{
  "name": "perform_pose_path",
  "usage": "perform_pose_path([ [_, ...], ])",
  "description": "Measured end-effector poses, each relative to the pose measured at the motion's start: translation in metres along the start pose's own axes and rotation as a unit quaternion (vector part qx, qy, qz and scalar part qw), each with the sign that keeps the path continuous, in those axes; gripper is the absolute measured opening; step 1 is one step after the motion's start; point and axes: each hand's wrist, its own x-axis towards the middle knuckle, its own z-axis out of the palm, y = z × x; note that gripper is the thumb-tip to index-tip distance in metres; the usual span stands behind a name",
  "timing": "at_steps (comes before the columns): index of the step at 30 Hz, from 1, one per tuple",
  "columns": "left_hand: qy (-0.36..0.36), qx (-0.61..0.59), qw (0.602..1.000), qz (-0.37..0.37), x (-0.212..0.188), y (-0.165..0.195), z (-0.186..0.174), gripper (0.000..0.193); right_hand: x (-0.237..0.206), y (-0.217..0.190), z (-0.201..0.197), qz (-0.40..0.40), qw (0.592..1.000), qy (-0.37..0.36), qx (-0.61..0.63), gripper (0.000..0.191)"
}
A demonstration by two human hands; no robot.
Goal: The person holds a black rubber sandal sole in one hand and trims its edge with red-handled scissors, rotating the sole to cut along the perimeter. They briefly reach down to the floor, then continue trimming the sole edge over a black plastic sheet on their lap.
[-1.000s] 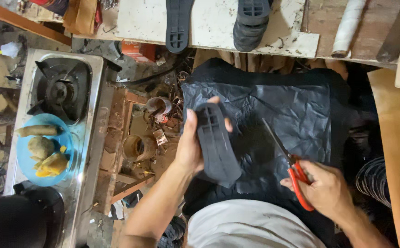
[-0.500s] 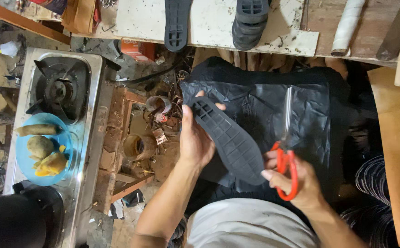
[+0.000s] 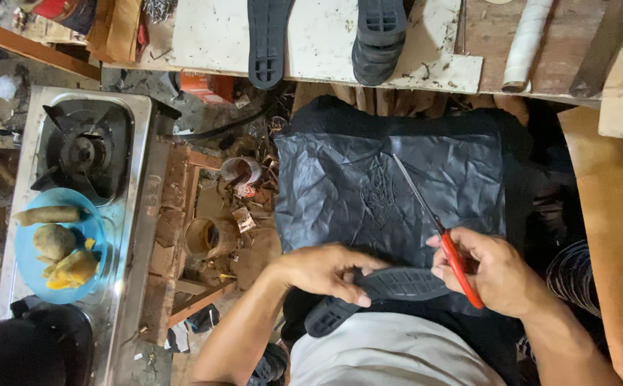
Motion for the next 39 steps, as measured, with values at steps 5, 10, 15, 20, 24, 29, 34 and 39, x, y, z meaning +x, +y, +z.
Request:
perform_pose_path([
  [5, 0.107, 0.144, 0.983, -0.026, -0.001, -0.008, -0.001, 0.027, 0.005, -0.003, 0.017, -0.039, 0.983, 0.176, 0.026, 0.042],
  [10, 0.387, -0.276, 0.866, 0.156, 0.000, -0.009, -0.013, 0.033, -0.002, -0.003, 0.027, -0.003, 0.972, 0.227, -0.063, 0.040],
  [15, 0.451, -0.309, 0.806, 0.228, 0.007, 0.004, -0.013, 0.045, -0.013, -0.008, 0.045, -0.094, 0.963, 0.160, -0.196, 0.049],
  [20, 0.464, -0.276, 0.812, 0.222, 0.012, 0.011, -0.005, 0.042, -0.016, -0.014, 0.046, -0.221, 0.925, 0.184, -0.250, 0.055],
  [24, 0.454, -0.271, 0.820, 0.219, 0.017, 0.011, -0.001, 0.045, -0.016, -0.016, 0.048, -0.193, 0.924, 0.177, -0.279, 0.054],
  [29, 0.440, -0.259, 0.832, 0.218, 0.020, 0.010, 0.004, 0.042, -0.015, -0.013, 0.052, -0.234, 0.907, 0.211, -0.281, 0.052],
  [34, 0.425, -0.295, 0.828, 0.217, 0.024, 0.011, 0.007, 0.042, -0.014, -0.009, 0.053, -0.232, 0.901, 0.233, -0.284, 0.059],
  [39, 0.406, -0.239, 0.848, 0.242, 0.020, 0.015, 0.005, 0.047, -0.014, -0.011, 0.049, -0.192, 0.925, 0.249, -0.213, 0.060],
])
